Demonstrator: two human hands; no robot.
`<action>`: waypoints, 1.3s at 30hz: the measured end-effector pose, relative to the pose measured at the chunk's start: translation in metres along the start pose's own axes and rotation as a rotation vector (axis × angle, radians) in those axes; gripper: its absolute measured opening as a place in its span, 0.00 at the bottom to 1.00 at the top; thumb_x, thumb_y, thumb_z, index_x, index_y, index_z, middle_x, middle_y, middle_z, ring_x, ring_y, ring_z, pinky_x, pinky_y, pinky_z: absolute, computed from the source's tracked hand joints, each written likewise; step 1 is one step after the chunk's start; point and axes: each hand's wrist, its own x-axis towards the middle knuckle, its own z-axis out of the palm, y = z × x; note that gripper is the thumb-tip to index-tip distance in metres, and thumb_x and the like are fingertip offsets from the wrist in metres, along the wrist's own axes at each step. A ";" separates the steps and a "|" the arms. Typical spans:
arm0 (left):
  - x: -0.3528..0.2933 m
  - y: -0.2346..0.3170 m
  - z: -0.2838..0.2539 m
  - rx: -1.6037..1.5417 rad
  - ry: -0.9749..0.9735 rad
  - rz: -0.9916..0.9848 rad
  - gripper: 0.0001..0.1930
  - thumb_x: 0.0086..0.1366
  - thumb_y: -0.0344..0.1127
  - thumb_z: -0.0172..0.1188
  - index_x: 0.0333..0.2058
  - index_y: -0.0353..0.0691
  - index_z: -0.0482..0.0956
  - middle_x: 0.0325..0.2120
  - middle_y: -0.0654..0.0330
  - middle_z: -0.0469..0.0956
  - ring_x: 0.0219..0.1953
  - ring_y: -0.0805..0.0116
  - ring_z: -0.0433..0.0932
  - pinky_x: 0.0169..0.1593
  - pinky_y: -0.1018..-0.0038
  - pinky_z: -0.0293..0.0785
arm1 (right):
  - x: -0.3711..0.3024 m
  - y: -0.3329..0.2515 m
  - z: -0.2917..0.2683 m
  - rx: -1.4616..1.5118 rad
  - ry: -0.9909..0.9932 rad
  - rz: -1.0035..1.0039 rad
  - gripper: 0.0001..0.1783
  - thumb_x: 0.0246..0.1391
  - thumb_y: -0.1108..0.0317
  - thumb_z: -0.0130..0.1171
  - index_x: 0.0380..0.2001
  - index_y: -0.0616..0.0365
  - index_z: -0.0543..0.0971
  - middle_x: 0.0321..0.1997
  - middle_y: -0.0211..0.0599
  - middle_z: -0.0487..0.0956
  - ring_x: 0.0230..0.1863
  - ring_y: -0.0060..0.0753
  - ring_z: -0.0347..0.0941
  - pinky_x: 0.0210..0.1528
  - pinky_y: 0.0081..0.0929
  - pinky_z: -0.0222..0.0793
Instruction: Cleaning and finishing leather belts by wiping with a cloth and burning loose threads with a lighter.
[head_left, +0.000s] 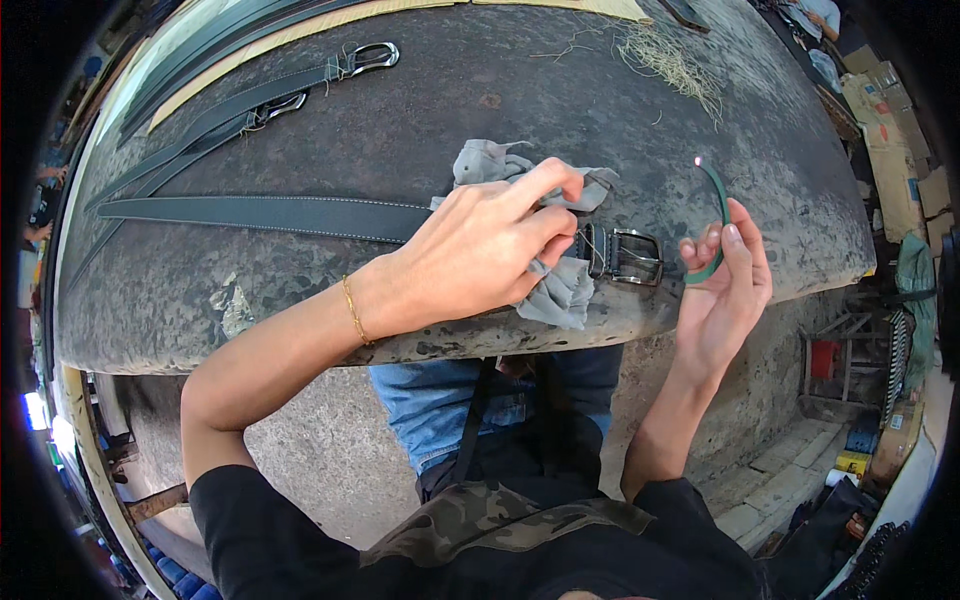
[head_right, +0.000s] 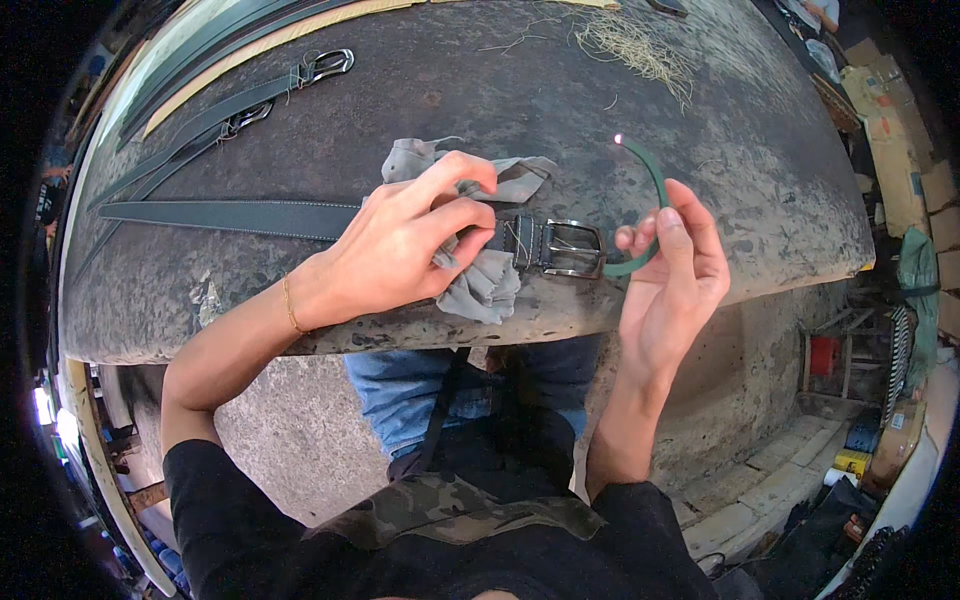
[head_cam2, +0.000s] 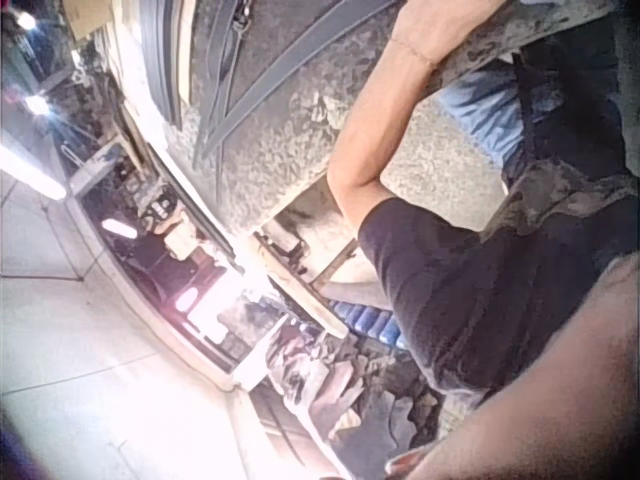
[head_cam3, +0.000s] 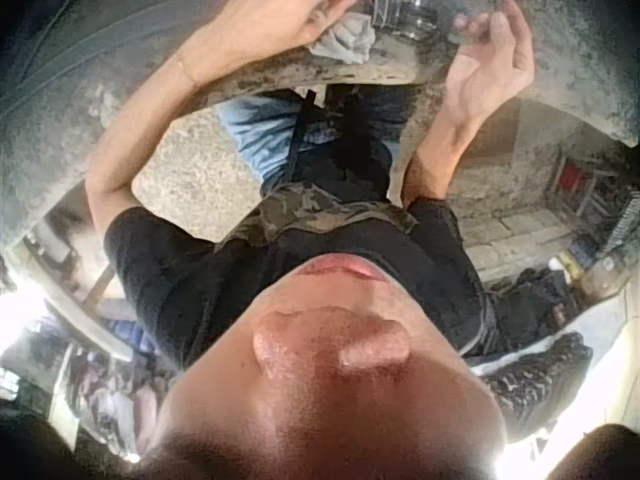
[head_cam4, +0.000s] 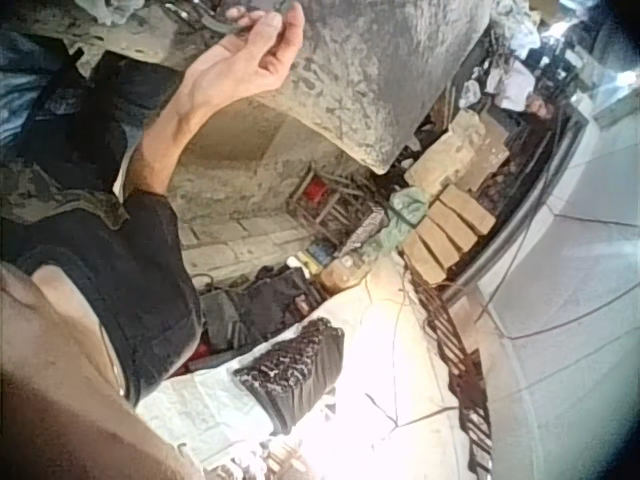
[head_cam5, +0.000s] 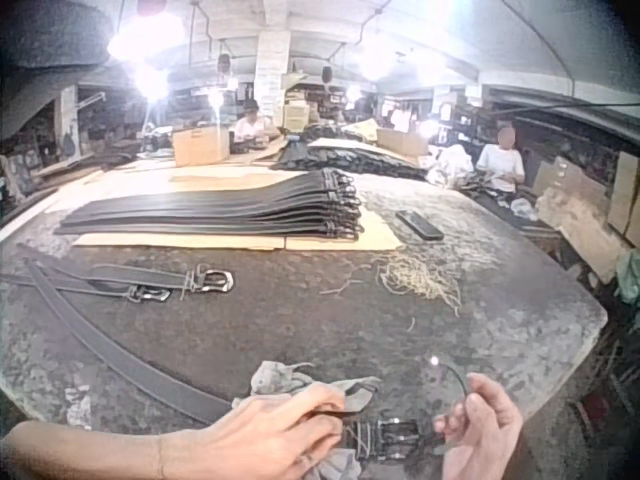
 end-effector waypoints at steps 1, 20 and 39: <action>-0.001 0.000 -0.003 -0.003 -0.064 -0.050 0.10 0.50 0.20 0.61 0.33 0.39 0.78 0.48 0.58 0.70 0.31 0.63 0.79 0.30 0.69 0.75 | 0.001 0.002 0.001 0.001 0.005 -0.002 0.14 0.58 0.77 0.51 0.47 0.71 0.74 0.29 0.35 0.74 0.31 0.22 0.69 0.33 0.29 0.69; -0.004 -0.002 0.005 0.064 0.087 -0.070 0.09 0.47 0.22 0.63 0.29 0.37 0.75 0.32 0.59 0.75 0.27 0.58 0.78 0.30 0.70 0.75 | -0.027 0.019 0.043 -0.381 0.009 -0.215 0.07 0.51 0.88 0.50 0.32 0.67 0.72 0.30 0.31 0.70 0.28 0.16 0.67 0.45 0.29 0.78; -0.001 -0.001 0.002 0.009 0.063 -0.104 0.10 0.45 0.22 0.63 0.29 0.37 0.74 0.32 0.58 0.75 0.29 0.59 0.78 0.31 0.71 0.76 | -0.027 0.025 0.036 -0.596 -0.173 -0.305 0.08 0.39 0.87 0.54 0.23 0.66 0.70 0.20 0.30 0.68 0.24 0.16 0.68 0.43 0.26 0.76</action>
